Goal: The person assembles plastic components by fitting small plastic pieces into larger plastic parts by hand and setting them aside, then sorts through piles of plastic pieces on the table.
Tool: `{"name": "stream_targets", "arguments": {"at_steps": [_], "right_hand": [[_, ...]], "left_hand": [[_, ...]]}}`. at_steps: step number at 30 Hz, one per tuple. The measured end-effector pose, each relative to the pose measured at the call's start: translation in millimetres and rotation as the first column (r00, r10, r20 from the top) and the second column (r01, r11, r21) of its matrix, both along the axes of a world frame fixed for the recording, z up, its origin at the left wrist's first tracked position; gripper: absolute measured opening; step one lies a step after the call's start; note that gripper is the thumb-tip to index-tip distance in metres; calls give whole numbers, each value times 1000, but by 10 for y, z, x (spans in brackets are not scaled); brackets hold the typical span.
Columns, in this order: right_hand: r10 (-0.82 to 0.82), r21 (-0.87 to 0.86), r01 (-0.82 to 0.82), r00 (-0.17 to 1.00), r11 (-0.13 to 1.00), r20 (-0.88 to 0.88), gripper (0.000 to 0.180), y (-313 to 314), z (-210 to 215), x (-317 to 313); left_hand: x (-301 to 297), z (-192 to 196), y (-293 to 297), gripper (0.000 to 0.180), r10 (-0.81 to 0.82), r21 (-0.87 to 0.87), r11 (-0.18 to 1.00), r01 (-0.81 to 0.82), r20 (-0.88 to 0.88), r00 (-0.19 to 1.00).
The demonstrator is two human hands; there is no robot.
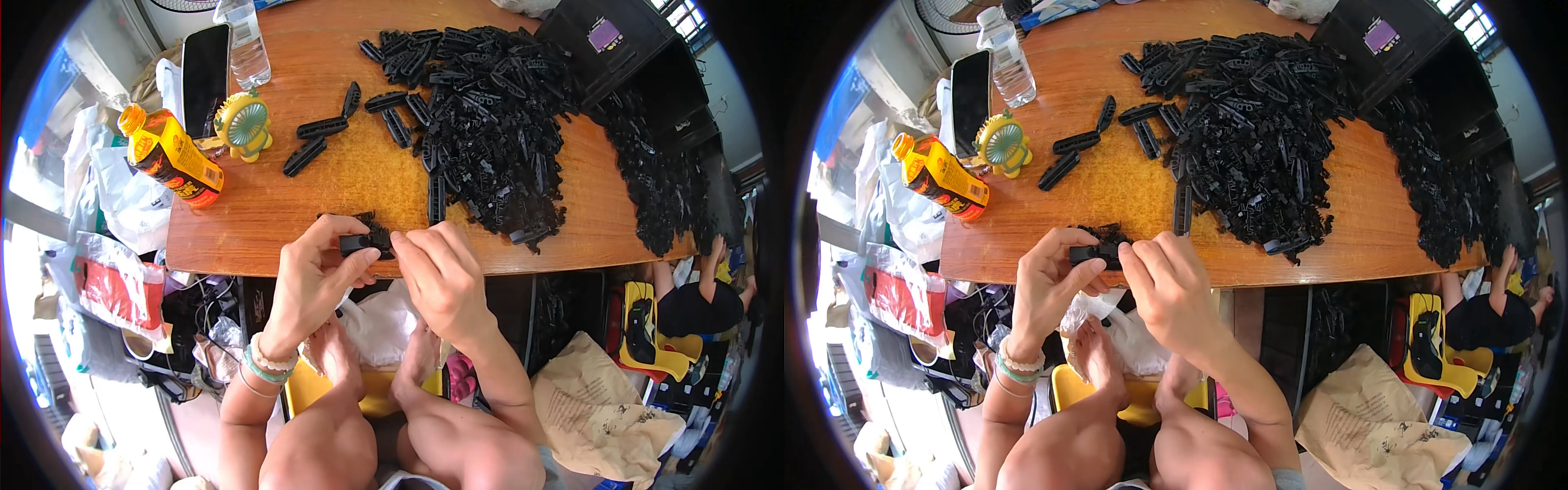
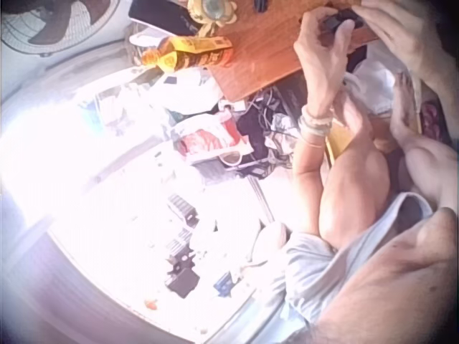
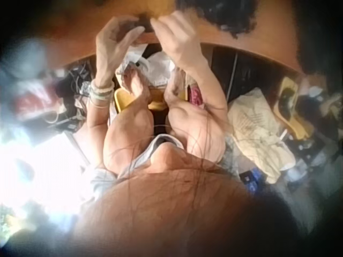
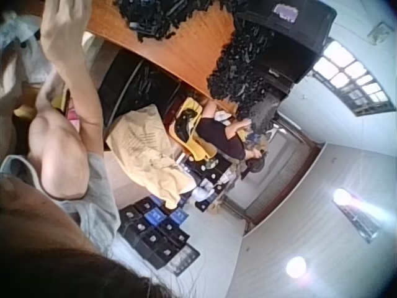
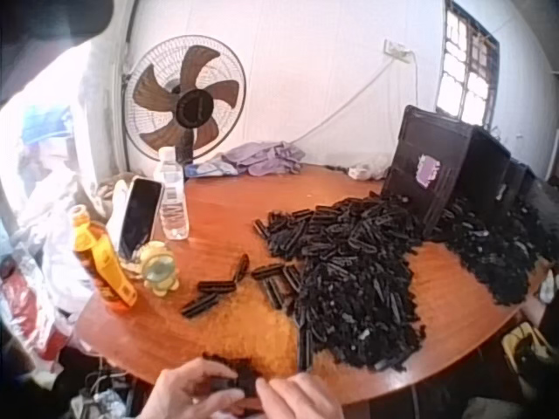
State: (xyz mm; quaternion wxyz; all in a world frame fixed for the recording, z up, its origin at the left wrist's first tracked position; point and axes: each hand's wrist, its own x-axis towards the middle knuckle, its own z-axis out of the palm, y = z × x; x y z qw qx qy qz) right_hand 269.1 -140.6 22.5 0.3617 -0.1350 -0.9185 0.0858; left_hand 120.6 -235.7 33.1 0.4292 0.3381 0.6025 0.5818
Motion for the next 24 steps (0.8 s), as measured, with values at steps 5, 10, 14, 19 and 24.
{"name": "stream_targets", "arguments": {"at_steps": [5,10,14,19,24], "right_hand": [[18,2,-18,1000,1000,8,31,-42,-64,-21],[-43,-651,-48,992,757,-123,23,-38,56,-21],[-36,-718,-50,994,695,-103,27,-75,-125,41],[33,-883,-18,999,468,-3,24,-38,-103,221],[324,-801,115,874,588,363,27,-74,-122,298]], "left_hand": [[41,-103,29,22,19,38,999,-21,65,998],[11,-91,-36,19,-12,76,997,2,136,991],[30,-88,-39,19,-47,73,997,38,125,991],[-117,-123,34,22,-63,93,993,75,-134,989],[-645,-322,332,19,304,250,953,-172,-804,511]]}}
